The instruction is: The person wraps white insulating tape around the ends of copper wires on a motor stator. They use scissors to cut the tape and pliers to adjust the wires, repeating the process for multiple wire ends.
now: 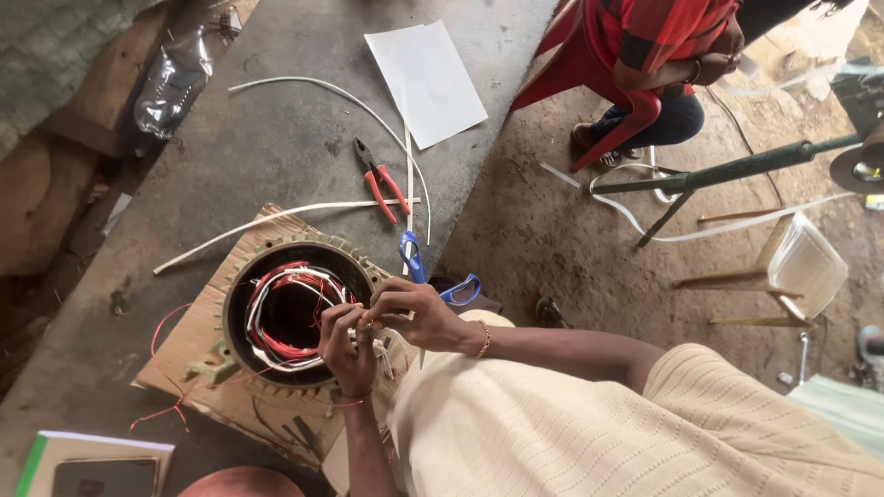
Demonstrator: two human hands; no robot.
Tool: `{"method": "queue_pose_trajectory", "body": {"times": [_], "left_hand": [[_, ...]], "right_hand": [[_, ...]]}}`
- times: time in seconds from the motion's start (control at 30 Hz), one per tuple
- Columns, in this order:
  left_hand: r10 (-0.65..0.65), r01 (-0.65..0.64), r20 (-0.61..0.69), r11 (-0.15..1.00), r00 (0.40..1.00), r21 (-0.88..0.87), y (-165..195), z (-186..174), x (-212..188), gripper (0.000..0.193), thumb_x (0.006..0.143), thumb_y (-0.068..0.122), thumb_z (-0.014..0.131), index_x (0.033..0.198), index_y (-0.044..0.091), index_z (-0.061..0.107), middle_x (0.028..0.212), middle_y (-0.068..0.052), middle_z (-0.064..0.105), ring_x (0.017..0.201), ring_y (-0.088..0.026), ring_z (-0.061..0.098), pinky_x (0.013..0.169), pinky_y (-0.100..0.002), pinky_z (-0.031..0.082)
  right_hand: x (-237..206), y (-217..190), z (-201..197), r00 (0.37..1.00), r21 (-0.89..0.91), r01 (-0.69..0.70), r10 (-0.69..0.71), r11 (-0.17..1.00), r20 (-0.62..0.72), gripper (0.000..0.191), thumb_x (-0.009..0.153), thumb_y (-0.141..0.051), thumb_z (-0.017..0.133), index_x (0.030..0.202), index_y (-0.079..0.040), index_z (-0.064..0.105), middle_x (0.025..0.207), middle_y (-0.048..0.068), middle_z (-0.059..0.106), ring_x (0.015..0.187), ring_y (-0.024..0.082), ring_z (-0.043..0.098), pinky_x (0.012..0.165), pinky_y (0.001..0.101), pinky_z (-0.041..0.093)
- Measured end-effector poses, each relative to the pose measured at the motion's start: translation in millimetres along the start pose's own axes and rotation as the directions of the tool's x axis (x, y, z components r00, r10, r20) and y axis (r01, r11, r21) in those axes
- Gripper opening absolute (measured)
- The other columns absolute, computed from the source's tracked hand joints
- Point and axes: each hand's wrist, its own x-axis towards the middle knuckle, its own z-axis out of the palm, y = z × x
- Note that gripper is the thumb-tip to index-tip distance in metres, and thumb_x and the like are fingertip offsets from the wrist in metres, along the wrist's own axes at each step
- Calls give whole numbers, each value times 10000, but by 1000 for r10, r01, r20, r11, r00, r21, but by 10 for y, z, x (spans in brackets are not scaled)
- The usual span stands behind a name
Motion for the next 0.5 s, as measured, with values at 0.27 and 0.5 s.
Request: {"method": "queue_pose_trajectory", "body": {"times": [0.27, 0.5], "left_hand": [[26, -26, 8, 1000, 1000, -9, -7, 0, 7, 106, 994, 81, 641, 1047, -7, 669, 1047, -132, 655, 963, -260, 665, 822, -369, 544], [34, -32, 37, 999, 999, -41, -25, -5, 9, 81, 996, 73, 621, 1024, 18, 674, 1033, -108, 644, 997, -256, 672, 845, -366, 554]], "right_hand": [[52, -70, 10, 1000, -7, 14, -14, 1000, 22, 145, 896, -26, 770, 1033, -39, 723, 1005, 47, 664, 924, 179, 666, 783, 324, 579], [-151, -21, 63, 993, -89, 94, -100, 992, -67, 54, 942, -46, 761, 978, -74, 734, 1021, 32, 672, 890, 150, 676, 752, 267, 633]]}}
